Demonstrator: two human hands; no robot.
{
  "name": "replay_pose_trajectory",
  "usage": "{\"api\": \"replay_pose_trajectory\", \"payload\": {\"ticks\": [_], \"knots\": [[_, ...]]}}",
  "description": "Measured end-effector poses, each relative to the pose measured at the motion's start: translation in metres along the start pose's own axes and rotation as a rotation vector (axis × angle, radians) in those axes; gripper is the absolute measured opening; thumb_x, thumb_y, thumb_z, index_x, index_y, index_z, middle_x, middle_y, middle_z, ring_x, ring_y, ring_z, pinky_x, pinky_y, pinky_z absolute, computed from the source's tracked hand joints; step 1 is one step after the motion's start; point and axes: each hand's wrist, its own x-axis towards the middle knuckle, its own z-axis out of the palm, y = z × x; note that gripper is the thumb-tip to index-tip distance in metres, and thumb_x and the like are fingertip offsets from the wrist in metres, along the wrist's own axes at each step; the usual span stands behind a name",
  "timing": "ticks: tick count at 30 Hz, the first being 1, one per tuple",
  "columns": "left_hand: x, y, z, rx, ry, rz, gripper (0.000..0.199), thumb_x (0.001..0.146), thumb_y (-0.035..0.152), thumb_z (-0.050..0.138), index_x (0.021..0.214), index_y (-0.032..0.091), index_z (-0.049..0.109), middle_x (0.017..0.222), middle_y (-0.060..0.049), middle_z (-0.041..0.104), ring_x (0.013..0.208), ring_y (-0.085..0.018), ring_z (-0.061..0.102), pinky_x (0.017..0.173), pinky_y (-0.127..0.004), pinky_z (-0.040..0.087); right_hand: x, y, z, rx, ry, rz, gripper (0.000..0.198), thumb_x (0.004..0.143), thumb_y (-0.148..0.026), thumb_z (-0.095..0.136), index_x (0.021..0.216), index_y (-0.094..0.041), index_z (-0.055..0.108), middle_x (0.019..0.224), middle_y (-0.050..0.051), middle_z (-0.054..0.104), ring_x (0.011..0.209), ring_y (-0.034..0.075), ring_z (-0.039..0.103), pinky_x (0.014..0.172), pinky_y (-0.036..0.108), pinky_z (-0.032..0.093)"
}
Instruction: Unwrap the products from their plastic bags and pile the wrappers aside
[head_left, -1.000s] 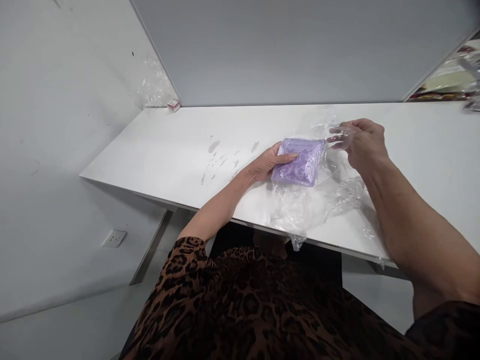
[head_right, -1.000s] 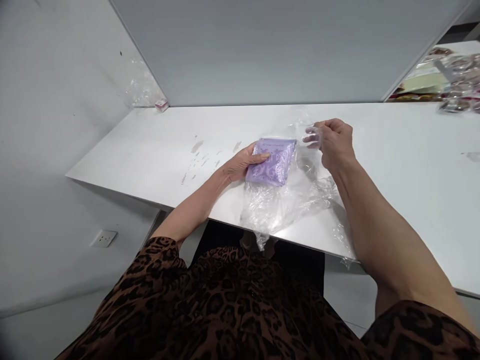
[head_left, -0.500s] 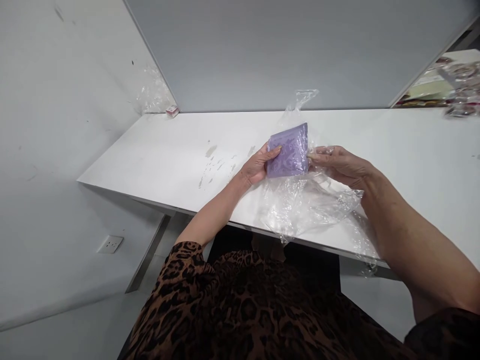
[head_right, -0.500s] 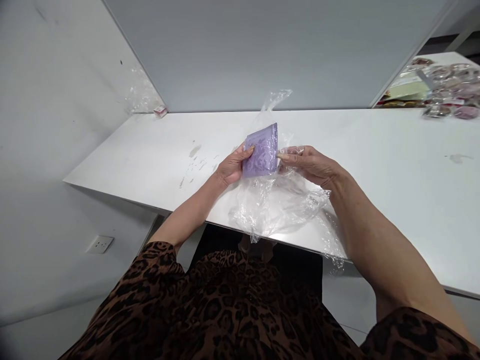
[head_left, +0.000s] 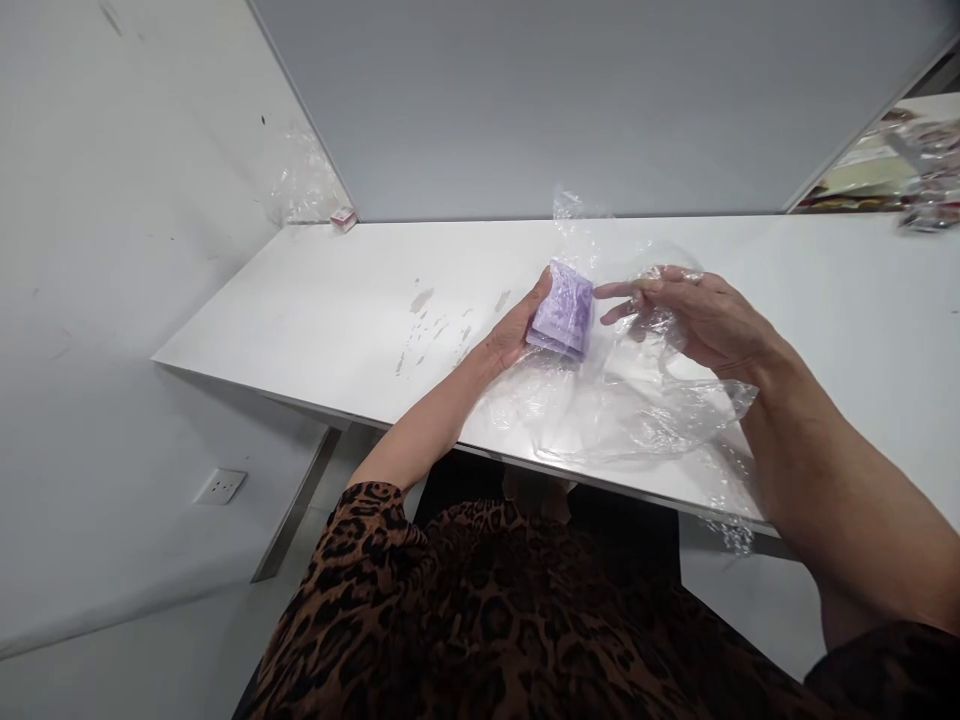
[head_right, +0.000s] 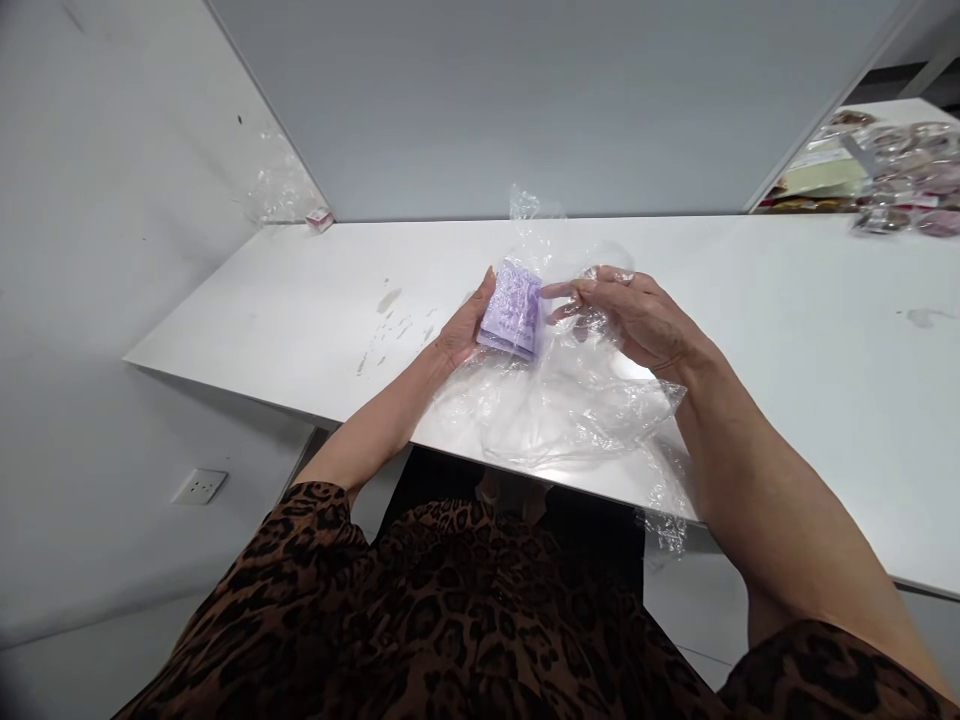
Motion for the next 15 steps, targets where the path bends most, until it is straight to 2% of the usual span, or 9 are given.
{"api": "replay_pose_trajectory", "payload": {"ticks": [4,8,11,13,15], "knots": [[0.004,-0.002,-0.012,0.110,0.028,-0.007,0.023,0.088,0.023,0.083,0.109,0.016,0.076,0.100,-0.011,0.080,0.101,-0.025,0.078,0.108,-0.044,0.060,0.002,-0.006,-0.006,0.109,0.098,-0.063,0.038,0.084,-0.049,0.085,0.075,-0.021,0.060,0.122,0.013,0.080,0.093,0.025,0.073,0.069,0.034,0.053],[0.004,-0.007,-0.014,0.051,0.091,0.021,0.029,0.084,0.012,0.084,0.110,0.018,0.072,0.104,-0.009,0.079,0.098,-0.021,0.076,0.110,-0.044,0.059,0.004,-0.008,-0.017,0.152,0.247,-0.183,0.037,0.074,-0.049,0.083,0.071,-0.023,0.057,0.120,0.010,0.080,0.094,0.027,0.073,0.079,0.041,0.056],[0.001,-0.011,-0.009,0.032,0.099,-0.002,0.037,0.083,0.019,0.089,0.116,0.023,0.072,0.103,-0.007,0.076,0.109,-0.025,0.075,0.110,-0.045,0.059,0.003,-0.007,-0.021,0.178,0.292,-0.209,0.034,0.075,-0.049,0.080,0.075,-0.025,0.056,0.126,0.008,0.078,0.114,0.033,0.072,0.095,0.053,0.056],[-0.002,-0.012,-0.003,0.007,0.076,-0.032,0.035,0.086,0.031,0.089,0.117,0.024,0.074,0.104,-0.009,0.074,0.120,-0.030,0.073,0.110,-0.047,0.059,0.001,-0.007,-0.018,0.201,0.263,-0.220,0.033,0.079,-0.049,0.077,0.077,-0.026,0.054,0.130,0.008,0.076,0.126,0.036,0.068,0.103,0.057,0.055],[-0.007,-0.011,0.005,-0.072,0.090,0.009,0.036,0.087,0.041,0.087,0.116,0.023,0.077,0.103,-0.012,0.074,0.126,-0.035,0.072,0.110,-0.050,0.059,-0.002,-0.006,-0.012,0.238,0.207,-0.252,0.030,0.083,-0.047,0.075,0.077,-0.026,0.054,0.130,0.007,0.075,0.133,0.037,0.065,0.106,0.059,0.054]]}}
